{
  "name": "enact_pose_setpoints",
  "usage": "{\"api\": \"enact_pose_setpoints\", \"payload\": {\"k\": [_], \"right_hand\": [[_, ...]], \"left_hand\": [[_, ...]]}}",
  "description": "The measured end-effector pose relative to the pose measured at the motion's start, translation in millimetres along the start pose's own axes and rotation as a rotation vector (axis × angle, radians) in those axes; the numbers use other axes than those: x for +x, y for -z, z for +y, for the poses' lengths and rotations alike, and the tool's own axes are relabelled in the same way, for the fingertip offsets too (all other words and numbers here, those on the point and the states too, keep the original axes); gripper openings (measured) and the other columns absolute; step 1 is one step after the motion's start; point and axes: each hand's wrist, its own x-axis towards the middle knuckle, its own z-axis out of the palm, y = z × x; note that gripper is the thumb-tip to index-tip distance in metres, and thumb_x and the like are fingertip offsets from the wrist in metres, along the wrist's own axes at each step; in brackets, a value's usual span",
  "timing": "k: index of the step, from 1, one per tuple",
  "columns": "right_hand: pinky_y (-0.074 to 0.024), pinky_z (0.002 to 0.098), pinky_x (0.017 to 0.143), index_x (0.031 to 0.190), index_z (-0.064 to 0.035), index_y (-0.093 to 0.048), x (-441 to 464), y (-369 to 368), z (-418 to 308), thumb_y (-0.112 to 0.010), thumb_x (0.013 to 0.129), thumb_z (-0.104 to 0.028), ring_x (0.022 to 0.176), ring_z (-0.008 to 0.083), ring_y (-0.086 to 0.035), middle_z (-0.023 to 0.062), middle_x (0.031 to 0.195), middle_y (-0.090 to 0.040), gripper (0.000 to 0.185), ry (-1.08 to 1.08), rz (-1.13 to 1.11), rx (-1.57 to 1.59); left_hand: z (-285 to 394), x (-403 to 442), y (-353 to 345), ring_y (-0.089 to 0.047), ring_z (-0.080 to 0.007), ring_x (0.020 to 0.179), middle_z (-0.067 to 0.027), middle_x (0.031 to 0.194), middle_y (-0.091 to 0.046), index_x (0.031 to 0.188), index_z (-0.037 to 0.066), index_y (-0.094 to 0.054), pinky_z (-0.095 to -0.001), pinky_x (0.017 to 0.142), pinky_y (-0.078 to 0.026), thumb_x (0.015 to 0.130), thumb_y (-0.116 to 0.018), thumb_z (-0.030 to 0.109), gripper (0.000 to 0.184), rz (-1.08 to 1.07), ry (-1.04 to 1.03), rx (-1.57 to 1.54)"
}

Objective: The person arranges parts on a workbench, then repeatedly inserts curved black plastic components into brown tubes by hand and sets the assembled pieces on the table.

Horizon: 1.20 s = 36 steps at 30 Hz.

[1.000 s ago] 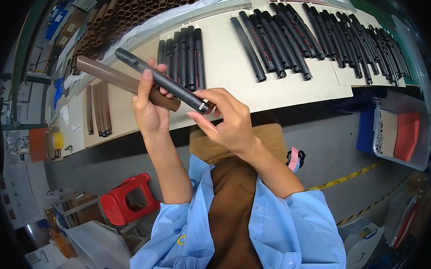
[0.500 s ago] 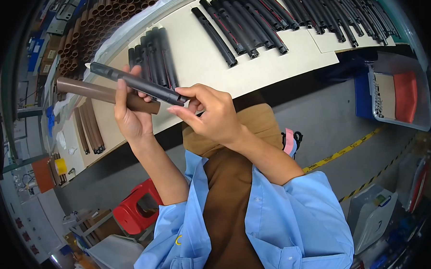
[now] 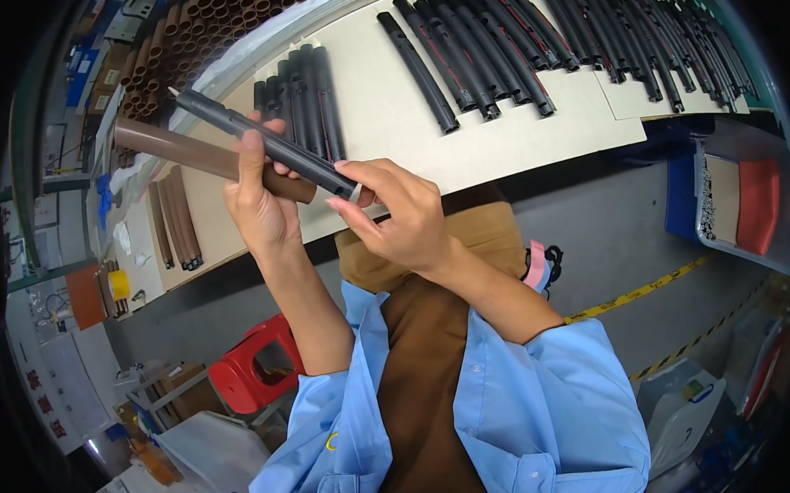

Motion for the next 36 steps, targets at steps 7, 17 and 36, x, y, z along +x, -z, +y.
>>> {"api": "enact_pose_setpoints", "payload": {"k": [7, 17, 36], "right_hand": [[-0.048, 0.0205, 0.054, 0.1, 0.0013, -0.064, 2, 0, 7, -0.075, 0.073, 0.0, 0.062, 0.0119, -0.061, 0.0124, 0.087, -0.066, 0.029, -0.112, 0.032, 0.04], [-0.0454, 0.0214, 0.056, 0.109, 0.002, -0.057, -2, 29, 26, -0.067, 0.084, -0.007, 0.071, 0.0142, -0.06, 0.0156, 0.095, -0.061, 0.028, -0.431, 0.13, 0.38], [-0.0392, 0.0232, 0.049, 0.096, -0.0001, -0.06, 13, 56, -6, -0.073, 0.072, -0.011, 0.054, 0.013, -0.051, 0.014, 0.072, -0.06, 0.029, -0.001, -0.125, 0.175]], "left_hand": [[-3, 7, -6, -0.051, -0.0091, 0.058, -0.014, 0.087, -0.063, 0.118, -0.008, -0.048, -0.0224, 0.054, -0.043, 0.089, -0.064, 0.023, 0.045, 0.045, 0.049, 0.089], [58, 59, 84, -0.048, -0.0166, 0.065, -0.0051, 0.078, -0.046, 0.117, 0.001, -0.045, -0.0308, 0.056, -0.043, 0.097, -0.042, 0.037, 0.042, 0.064, 0.018, -0.294], [83, 106, 75, -0.046, -0.0211, 0.073, -0.0104, 0.08, -0.043, 0.089, -0.005, -0.042, -0.0325, 0.066, -0.049, 0.095, -0.039, 0.006, 0.013, 0.122, 0.452, -1.3]]}}
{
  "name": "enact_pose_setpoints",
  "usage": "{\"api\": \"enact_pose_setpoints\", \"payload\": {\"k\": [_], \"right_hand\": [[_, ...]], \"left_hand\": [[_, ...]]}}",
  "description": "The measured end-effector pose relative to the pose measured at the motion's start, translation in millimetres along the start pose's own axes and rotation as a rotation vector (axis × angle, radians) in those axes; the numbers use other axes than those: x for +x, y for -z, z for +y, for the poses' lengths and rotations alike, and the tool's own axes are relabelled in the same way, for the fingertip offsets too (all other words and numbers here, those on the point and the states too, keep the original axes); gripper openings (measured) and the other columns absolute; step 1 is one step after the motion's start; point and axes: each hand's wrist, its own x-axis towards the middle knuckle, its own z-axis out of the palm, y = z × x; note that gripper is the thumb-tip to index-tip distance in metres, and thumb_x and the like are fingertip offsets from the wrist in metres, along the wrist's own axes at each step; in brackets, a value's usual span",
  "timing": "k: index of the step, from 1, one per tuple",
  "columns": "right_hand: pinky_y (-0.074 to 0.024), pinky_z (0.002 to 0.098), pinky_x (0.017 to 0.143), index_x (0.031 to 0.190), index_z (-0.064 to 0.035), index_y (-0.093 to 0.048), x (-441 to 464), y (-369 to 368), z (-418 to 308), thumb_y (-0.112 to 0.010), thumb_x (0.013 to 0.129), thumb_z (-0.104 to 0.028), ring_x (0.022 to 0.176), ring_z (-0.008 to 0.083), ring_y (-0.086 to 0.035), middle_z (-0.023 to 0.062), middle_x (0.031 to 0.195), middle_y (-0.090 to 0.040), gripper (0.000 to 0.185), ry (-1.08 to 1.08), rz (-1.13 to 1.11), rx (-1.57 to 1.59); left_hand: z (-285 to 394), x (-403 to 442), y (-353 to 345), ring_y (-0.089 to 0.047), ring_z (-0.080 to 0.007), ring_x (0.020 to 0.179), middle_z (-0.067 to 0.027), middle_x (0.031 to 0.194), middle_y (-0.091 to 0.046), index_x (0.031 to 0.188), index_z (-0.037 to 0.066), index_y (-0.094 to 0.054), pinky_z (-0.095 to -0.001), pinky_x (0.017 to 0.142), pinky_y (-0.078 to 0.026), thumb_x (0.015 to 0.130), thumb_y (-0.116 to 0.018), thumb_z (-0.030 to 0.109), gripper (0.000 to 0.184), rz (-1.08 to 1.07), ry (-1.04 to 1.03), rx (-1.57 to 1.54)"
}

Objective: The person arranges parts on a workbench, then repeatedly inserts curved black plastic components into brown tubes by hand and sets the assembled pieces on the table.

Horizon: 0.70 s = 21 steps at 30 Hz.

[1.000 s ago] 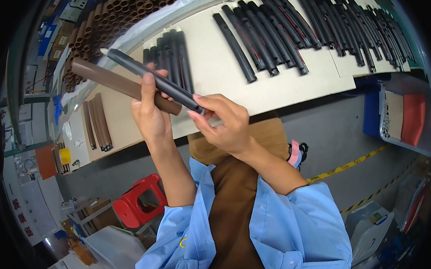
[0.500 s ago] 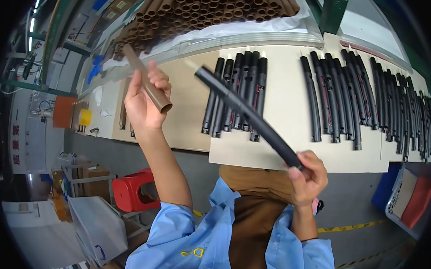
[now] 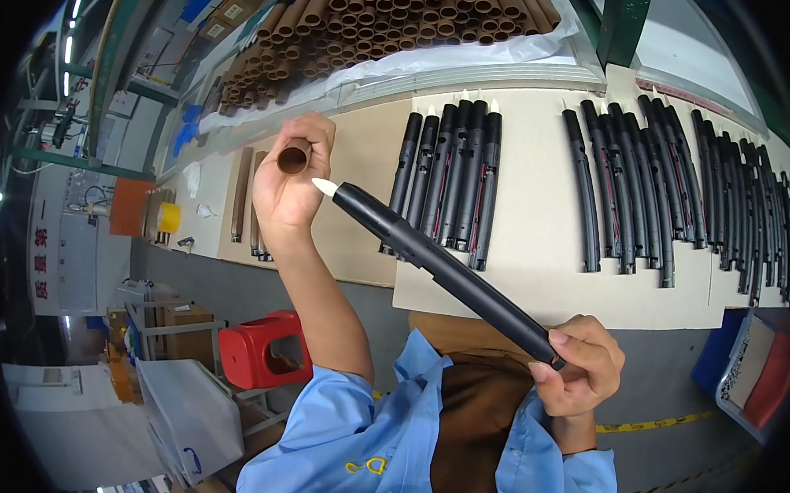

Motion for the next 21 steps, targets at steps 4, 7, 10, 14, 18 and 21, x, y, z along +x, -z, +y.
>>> {"api": "enact_pose_setpoints", "payload": {"k": [4, 7, 10, 14, 18, 21], "right_hand": [[-0.0395, 0.0232, 0.049, 0.097, -0.0006, -0.061, 1, 0, 0, -0.073, 0.072, -0.01, 0.054, 0.0131, -0.051, 0.0142, 0.072, -0.06, 0.029, 0.013, -0.002, -0.015], [-0.039, 0.0233, 0.048, 0.098, -0.001, -0.061, 1, 0, -1, -0.073, 0.072, -0.011, 0.053, 0.0131, -0.051, 0.0137, 0.071, -0.059, 0.03, 0.022, 0.002, -0.024], [-0.0381, 0.0233, 0.048, 0.098, -0.0013, -0.06, 0, 0, -1, -0.073, 0.072, -0.011, 0.053, 0.013, -0.05, 0.0126, 0.07, -0.059, 0.03, 0.031, -0.002, -0.034], [-0.0371, 0.0235, 0.046, 0.098, -0.0019, -0.061, 0, -2, -4, -0.073, 0.072, -0.012, 0.051, 0.0128, -0.05, 0.0111, 0.069, -0.058, 0.03, 0.054, -0.015, -0.04], [-0.0366, 0.0238, 0.046, 0.097, -0.0027, -0.061, 4, -5, -10, -0.073, 0.072, -0.011, 0.05, 0.0129, -0.05, 0.0103, 0.069, -0.058, 0.03, 0.067, -0.018, -0.068], [-0.0364, 0.0241, 0.045, 0.098, -0.0038, -0.061, 9, -6, -15, -0.073, 0.071, -0.01, 0.05, 0.0135, -0.051, 0.0097, 0.069, -0.058, 0.03, 0.089, -0.04, -0.099]], "left_hand": [[-6, 0, 2, -0.046, -0.0214, 0.072, -0.0111, 0.082, -0.043, 0.091, -0.005, -0.042, -0.0334, 0.066, -0.049, 0.096, -0.038, 0.008, 0.015, -0.002, -0.014, 0.002], [-16, -1, -2, -0.045, -0.0196, 0.07, -0.0084, 0.078, -0.045, 0.094, -0.005, -0.043, -0.0323, 0.064, -0.047, 0.097, -0.041, 0.014, 0.019, 0.077, -0.11, 0.144], [6, 5, 18, -0.048, -0.0165, 0.069, -0.0047, 0.076, -0.047, 0.093, -0.002, -0.044, -0.0315, 0.067, -0.046, 0.095, -0.051, 0.026, 0.029, -0.132, -0.017, 0.332], [13, 14, 22, -0.048, -0.0133, 0.059, -0.0033, 0.075, -0.049, 0.091, 0.0, -0.043, -0.0253, 0.053, -0.044, 0.094, -0.052, 0.035, 0.036, -0.149, -0.057, 0.251], [5, 13, 15, -0.047, -0.0148, 0.06, -0.0047, 0.071, -0.045, 0.104, -0.006, -0.043, -0.0258, 0.05, -0.043, 0.098, -0.042, 0.024, 0.03, 0.051, -0.152, 0.119], [5, 13, 21, -0.046, -0.016, 0.06, -0.0048, 0.07, -0.044, 0.104, -0.007, -0.043, -0.0278, 0.05, -0.042, 0.099, -0.038, 0.03, 0.038, 0.05, -0.193, 0.235]]}}
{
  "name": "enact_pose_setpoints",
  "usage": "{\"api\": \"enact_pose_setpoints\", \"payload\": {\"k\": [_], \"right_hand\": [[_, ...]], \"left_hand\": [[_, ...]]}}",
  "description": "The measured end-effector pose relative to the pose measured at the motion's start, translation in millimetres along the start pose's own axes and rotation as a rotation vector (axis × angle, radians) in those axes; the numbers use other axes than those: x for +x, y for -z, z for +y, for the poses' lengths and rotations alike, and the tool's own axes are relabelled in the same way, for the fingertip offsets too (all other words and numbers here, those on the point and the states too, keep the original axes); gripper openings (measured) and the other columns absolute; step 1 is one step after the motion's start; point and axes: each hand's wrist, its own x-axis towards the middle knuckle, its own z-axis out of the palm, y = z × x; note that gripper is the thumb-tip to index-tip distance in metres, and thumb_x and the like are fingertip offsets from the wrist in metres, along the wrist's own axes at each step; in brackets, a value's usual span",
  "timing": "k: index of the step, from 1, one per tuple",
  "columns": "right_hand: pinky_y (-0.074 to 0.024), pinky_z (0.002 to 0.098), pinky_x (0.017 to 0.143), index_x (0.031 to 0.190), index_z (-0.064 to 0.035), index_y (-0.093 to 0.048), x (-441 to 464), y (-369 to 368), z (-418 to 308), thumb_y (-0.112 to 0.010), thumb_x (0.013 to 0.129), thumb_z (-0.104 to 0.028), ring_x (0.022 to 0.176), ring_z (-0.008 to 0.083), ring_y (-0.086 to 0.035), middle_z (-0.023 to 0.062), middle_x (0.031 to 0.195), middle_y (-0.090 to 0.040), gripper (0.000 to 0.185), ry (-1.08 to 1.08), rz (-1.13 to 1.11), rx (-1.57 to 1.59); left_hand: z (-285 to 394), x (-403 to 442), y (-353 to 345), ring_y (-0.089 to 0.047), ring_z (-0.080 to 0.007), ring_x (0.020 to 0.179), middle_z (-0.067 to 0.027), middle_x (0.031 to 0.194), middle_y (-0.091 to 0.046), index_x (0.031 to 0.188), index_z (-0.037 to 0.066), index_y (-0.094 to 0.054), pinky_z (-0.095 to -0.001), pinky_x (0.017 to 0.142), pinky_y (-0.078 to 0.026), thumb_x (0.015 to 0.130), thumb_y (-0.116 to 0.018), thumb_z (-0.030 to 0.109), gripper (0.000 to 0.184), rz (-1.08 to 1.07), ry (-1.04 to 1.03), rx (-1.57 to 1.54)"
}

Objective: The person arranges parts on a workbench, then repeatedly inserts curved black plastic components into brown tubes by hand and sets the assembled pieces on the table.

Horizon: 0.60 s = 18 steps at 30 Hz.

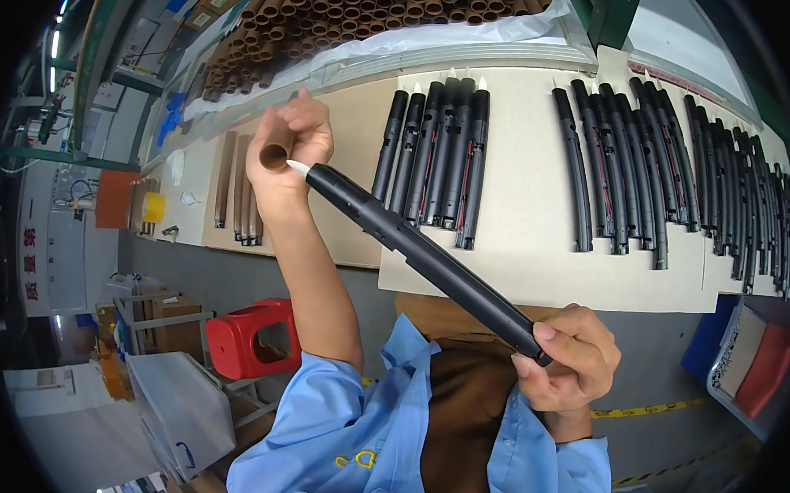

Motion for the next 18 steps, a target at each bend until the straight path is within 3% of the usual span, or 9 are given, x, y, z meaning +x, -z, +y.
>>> {"api": "enact_pose_setpoints", "payload": {"k": [6, 10, 16, 18], "right_hand": [[-0.0365, 0.0247, 0.043, 0.1, -0.0057, -0.061, 12, -1, -8, -0.074, 0.07, -0.008, 0.048, 0.0139, -0.05, 0.0092, 0.069, -0.057, 0.032, 0.036, -0.046, -0.071], [-0.037, 0.0244, 0.041, 0.101, -0.0061, -0.061, 19, -5, -12, -0.074, 0.07, -0.008, 0.048, 0.0136, -0.05, 0.0089, 0.069, -0.057, 0.033, 0.053, -0.056, -0.098], [-0.0402, 0.0243, 0.041, 0.101, -0.0064, -0.062, 25, -8, -15, -0.074, 0.07, -0.008, 0.049, 0.0147, -0.054, 0.0085, 0.068, -0.058, 0.033, 0.06, -0.065, -0.12], [-0.0411, 0.0243, 0.041, 0.1, -0.0063, -0.062, 26, -8, -16, -0.075, 0.07, -0.008, 0.049, 0.0151, -0.055, 0.0086, 0.068, -0.058, 0.033, 0.055, -0.071, -0.129]], "left_hand": [[2, 5, 2, -0.045, -0.0163, 0.059, -0.0067, 0.069, -0.043, 0.086, -0.001, -0.038, -0.0276, 0.051, -0.042, 0.1, -0.037, 0.034, 0.037, -0.076, 0.087, -0.094], [-1, 4, 1, -0.046, -0.0176, 0.063, -0.0076, 0.073, -0.04, 0.09, -0.002, -0.037, -0.0283, 0.055, -0.043, 0.1, -0.038, 0.028, 0.031, -0.064, 0.079, -0.109], [-5, 1, 1, -0.047, -0.0162, 0.065, -0.0068, 0.075, -0.041, 0.094, -0.003, -0.038, -0.0275, 0.055, -0.043, 0.1, -0.04, 0.03, 0.034, -0.138, -0.129, 0.19], [-6, 0, -2, -0.046, -0.0151, 0.065, -0.0049, 0.076, -0.043, 0.092, 0.002, -0.04, -0.0273, 0.055, -0.043, 0.1, -0.039, 0.035, 0.034, -0.13, -0.212, 0.368]]}}
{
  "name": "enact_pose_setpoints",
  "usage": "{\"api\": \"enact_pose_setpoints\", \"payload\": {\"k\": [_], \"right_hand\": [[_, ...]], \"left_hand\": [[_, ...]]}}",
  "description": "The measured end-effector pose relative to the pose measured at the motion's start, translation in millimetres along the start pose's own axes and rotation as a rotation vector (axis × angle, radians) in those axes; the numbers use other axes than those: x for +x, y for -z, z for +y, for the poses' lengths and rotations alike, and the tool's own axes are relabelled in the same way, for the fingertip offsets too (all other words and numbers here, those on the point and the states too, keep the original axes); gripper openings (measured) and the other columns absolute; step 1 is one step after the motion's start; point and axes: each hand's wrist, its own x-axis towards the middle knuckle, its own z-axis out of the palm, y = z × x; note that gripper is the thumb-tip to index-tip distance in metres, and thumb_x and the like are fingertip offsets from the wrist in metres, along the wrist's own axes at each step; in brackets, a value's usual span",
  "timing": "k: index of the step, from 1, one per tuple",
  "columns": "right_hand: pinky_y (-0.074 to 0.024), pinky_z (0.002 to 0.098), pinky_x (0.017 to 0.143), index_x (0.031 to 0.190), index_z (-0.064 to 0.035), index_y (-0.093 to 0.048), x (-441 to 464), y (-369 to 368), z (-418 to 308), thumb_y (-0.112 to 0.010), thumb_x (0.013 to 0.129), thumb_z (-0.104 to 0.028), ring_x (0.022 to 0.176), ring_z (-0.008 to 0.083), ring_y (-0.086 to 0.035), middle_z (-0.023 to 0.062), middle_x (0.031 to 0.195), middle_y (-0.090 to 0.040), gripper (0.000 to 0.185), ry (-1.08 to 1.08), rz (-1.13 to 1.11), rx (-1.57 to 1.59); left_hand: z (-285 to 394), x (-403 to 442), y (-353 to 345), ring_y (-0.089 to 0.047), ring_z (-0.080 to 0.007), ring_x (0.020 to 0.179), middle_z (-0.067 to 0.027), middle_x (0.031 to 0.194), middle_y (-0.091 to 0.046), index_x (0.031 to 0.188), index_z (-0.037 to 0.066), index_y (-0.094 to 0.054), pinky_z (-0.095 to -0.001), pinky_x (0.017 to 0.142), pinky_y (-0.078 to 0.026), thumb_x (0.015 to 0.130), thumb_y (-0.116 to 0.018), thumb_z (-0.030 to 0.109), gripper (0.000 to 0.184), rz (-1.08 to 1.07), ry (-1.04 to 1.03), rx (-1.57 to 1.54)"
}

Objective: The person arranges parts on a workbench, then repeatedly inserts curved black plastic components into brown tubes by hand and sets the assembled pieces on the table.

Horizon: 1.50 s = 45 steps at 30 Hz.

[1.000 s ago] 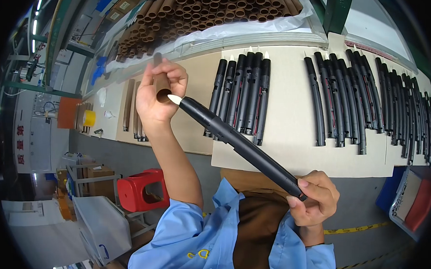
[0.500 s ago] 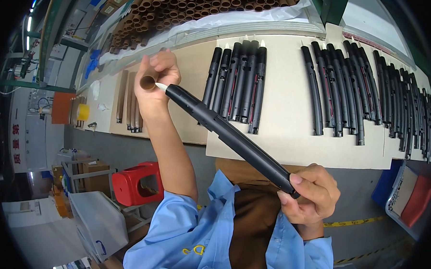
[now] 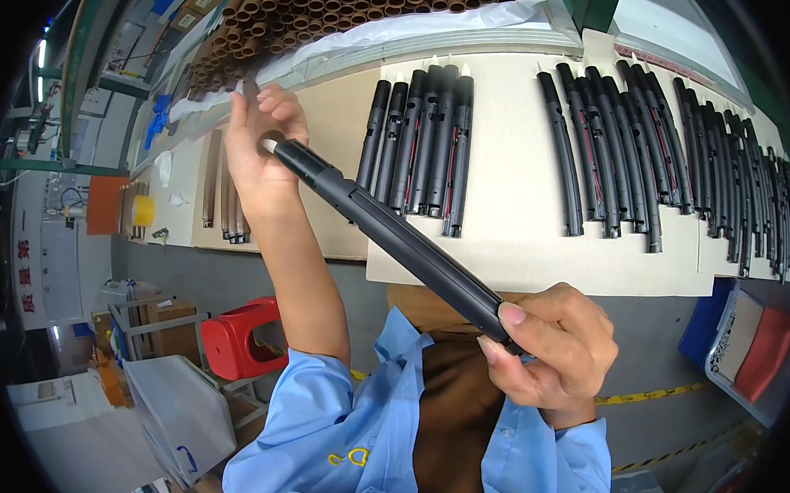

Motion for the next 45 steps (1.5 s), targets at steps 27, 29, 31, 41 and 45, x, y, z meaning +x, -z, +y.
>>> {"api": "enact_pose_setpoints", "payload": {"k": [27, 29, 31, 41, 45], "right_hand": [[-0.0514, 0.0293, 0.07, 0.112, -0.0009, -0.043, -90, -77, 90, -0.064, 0.087, -0.011, 0.088, 0.0219, -0.062, 0.0232, 0.109, -0.06, 0.034, -0.22, 0.333, 0.244], [-0.0511, 0.0292, 0.072, 0.112, -0.0004, -0.042, -94, -77, 90, -0.062, 0.088, -0.009, 0.088, 0.022, -0.062, 0.0238, 0.11, -0.059, 0.033, -0.275, 0.335, 0.28], [-0.0511, 0.0298, 0.074, 0.112, -0.0002, -0.041, -92, -75, 91, -0.061, 0.088, -0.008, 0.091, 0.0228, -0.061, 0.0248, 0.112, -0.058, 0.032, -0.268, 0.338, 0.28], [-0.053, 0.0327, 0.076, 0.105, -0.0007, -0.04, -75, -65, 75, -0.066, 0.086, -0.01, 0.092, 0.0246, -0.065, 0.0256, 0.105, -0.063, 0.034, -0.28, 0.306, 0.089], [-0.0536, 0.0333, 0.075, 0.103, -0.0003, -0.041, -69, -61, 69, -0.067, 0.086, -0.01, 0.09, 0.0241, -0.065, 0.0257, 0.102, -0.064, 0.032, -0.259, 0.28, 0.046]], "left_hand": [[-142, -112, -16, -0.051, -0.0093, 0.064, -0.0051, 0.075, -0.054, 0.129, -0.007, -0.029, -0.0238, 0.062, -0.043, 0.091, -0.054, 0.012, 0.049, -0.549, -0.545, 1.015], [-144, -114, -19, -0.049, -0.0086, 0.062, -0.0053, 0.075, -0.055, 0.13, -0.005, -0.032, -0.0234, 0.061, -0.042, 0.09, -0.056, 0.012, 0.049, -0.621, -0.544, 1.002], [-147, -113, -19, -0.049, -0.0087, 0.062, -0.0056, 0.074, -0.055, 0.131, -0.003, -0.033, -0.0236, 0.06, -0.041, 0.09, -0.057, 0.013, 0.051, -0.668, -0.567, 0.989], [-159, -122, -10, -0.048, -0.0096, 0.06, -0.0074, 0.074, -0.051, 0.128, 0.001, -0.034, -0.0233, 0.055, -0.038, 0.089, -0.062, 0.014, 0.049, -0.791, -0.646, 1.006], [-158, -123, -7, -0.047, -0.0095, 0.061, -0.0079, 0.076, -0.051, 0.128, 0.002, -0.034, -0.0229, 0.054, -0.038, 0.09, -0.061, 0.014, 0.048, -0.834, -0.616, 1.043]]}}
